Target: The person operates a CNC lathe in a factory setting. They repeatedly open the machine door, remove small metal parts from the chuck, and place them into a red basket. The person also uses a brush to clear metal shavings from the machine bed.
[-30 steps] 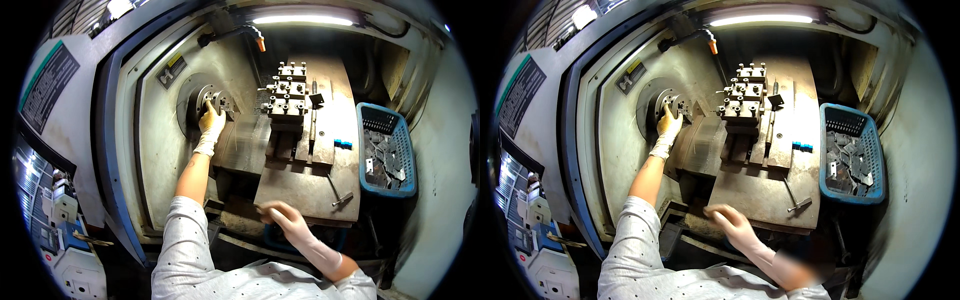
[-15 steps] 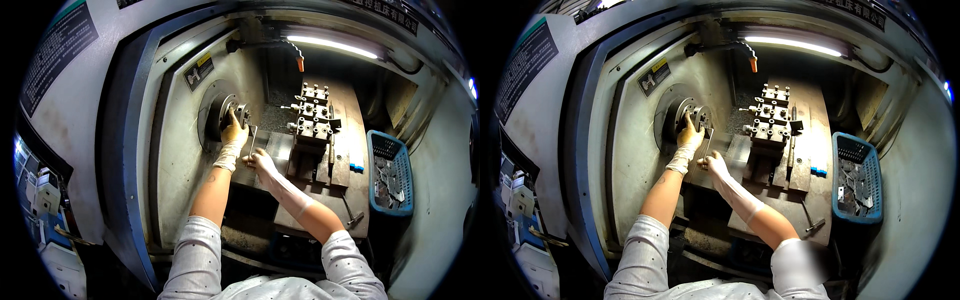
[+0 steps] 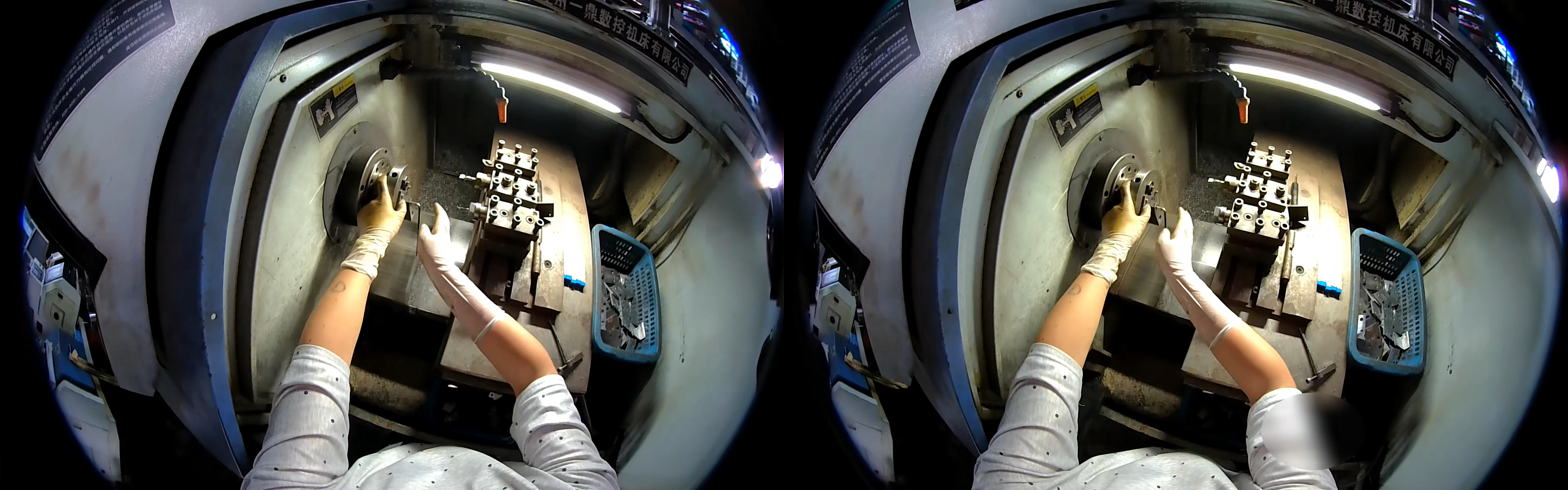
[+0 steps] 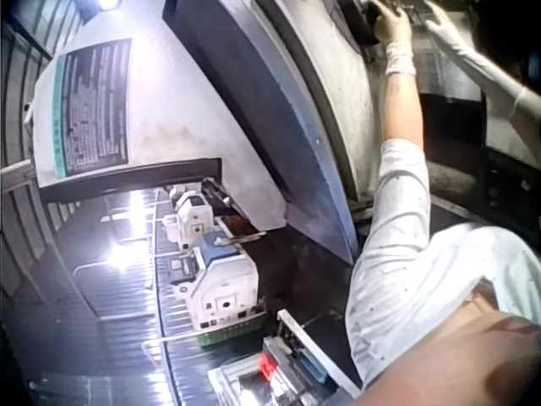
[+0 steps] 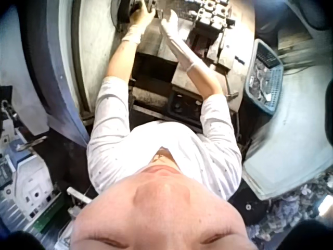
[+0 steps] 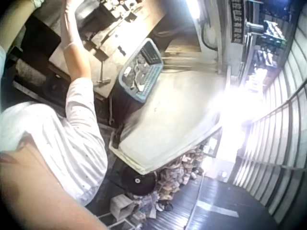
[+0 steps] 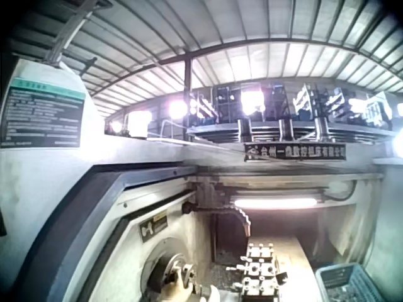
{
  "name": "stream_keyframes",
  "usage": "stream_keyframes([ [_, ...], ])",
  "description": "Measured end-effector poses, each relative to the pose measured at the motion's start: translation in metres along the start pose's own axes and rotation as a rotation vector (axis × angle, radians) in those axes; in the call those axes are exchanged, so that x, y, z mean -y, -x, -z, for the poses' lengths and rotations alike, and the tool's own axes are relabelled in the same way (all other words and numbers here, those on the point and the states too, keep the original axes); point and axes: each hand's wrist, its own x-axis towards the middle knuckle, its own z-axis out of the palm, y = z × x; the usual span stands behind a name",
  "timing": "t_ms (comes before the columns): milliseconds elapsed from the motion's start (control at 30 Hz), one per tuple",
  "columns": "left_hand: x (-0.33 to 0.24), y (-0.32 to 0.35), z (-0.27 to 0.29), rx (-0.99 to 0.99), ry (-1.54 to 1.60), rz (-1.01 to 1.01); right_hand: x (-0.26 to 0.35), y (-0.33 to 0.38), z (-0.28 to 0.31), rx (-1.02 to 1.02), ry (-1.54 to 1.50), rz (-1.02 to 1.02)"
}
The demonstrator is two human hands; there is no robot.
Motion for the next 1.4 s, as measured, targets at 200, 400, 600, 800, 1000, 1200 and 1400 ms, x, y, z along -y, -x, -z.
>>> stream_keyframes([
  [200,-0.010,-0.001,-0.006,0.010,0.008,-0.023,-0.047,0.010,-0.015,0.347,-0.175,-0.570],
  [400,0.012,0.000,0.001,0.092,0.036,-0.014,0.055,0.039,0.008,0.295,-0.928,-0.116],
  [600,-0.010,-0.001,-0.001,0.040,-0.026,-0.046,-0.019,-0.085,-0.019,0.019,-0.319,0.193],
  [800,-0.009,-0.001,0.005,0.061,-0.009,0.007,-0.019,-0.017,-0.026,0.169,-0.339,-0.684],
  [1000,0.004,0.002,-0.002,0.021,-0.013,-0.034,0.049,0.062,0.002,0.088,-0.765,-0.534],
  [1200,-0.005,0.002,0.004,0.107,0.006,-0.005,0.072,-0.012,0.008,0.152,-0.421,0.435],
  [1400,0.002,-0.004,-0.012,-0.024,-0.038,-0.044,-0.024,-0.084,-0.006,0.113,0.010,-0.169],
])
